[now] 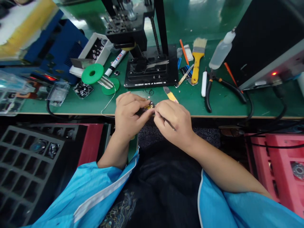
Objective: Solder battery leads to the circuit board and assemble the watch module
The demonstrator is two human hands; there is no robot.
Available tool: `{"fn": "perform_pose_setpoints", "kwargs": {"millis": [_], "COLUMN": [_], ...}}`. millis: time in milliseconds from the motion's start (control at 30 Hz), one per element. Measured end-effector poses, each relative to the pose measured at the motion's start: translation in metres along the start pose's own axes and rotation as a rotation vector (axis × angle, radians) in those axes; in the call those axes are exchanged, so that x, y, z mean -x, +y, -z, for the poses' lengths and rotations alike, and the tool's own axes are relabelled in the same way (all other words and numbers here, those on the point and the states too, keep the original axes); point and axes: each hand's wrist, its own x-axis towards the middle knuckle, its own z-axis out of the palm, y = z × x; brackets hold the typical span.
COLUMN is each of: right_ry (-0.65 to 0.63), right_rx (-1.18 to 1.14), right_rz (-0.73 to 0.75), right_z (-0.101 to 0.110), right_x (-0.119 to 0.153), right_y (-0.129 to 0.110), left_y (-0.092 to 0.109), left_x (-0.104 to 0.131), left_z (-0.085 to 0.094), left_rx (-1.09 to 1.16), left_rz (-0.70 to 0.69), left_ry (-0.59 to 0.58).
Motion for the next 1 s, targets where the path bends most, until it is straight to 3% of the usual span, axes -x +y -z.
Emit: {"fn": "perform_pose_setpoints", "kwargs": {"millis": [433,633,1000], "right_ry": [0.043,0.145,-0.007], "right_rx": [0.050,-0.002,-0.043], "right_rz": [0.090,0.067,-0.005], "right_z": [-0.004,-0.004,0.005], "right_x": [0.005,0.001,-0.003], "right_y": [0.006,0.004,0.000], "left_y": [-0.001,0.001,-0.001], "left_x": [0.000,-0.001,0.000], "left_z": [0.000,-0.001,-0.001], "left_rx": [0.002,0.000,-0.003], "left_rz": [0.034,0.002,0.031], "left_ry": [-0.027,0.016,-0.012]}}
